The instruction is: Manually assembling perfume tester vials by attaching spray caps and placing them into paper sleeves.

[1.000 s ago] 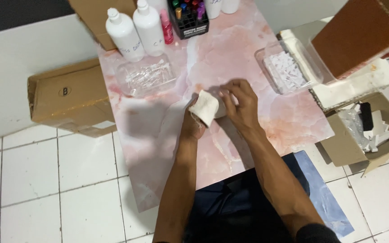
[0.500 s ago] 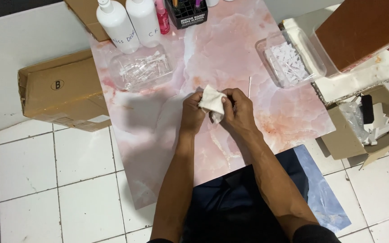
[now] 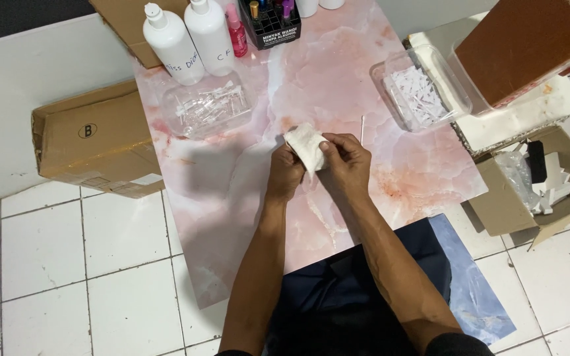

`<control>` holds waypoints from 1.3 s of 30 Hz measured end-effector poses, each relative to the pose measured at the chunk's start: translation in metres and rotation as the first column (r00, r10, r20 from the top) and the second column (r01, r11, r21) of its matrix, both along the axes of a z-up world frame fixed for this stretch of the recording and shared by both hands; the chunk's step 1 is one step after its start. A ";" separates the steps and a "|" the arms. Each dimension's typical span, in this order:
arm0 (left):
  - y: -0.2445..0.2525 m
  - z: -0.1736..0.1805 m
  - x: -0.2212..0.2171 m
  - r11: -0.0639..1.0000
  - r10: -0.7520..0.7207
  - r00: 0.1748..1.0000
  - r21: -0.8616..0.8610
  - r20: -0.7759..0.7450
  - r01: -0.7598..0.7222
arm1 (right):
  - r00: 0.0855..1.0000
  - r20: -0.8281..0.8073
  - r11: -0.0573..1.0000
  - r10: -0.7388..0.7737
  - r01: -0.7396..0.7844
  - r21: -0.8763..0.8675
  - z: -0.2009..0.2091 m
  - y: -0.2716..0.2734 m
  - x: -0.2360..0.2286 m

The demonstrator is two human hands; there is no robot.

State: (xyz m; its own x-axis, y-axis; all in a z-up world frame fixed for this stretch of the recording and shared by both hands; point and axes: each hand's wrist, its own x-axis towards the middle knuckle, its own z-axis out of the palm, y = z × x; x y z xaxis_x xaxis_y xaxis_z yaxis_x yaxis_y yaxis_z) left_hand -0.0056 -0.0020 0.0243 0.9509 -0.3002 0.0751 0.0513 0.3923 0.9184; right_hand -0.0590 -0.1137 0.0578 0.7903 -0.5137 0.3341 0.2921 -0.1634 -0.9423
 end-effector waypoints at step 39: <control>0.005 -0.029 0.010 0.926 0.121 0.967 0.326 0.225 -0.192 | 0.983 0.117 0.945 0.141 -0.098 -0.313 -0.018 0.002 -0.002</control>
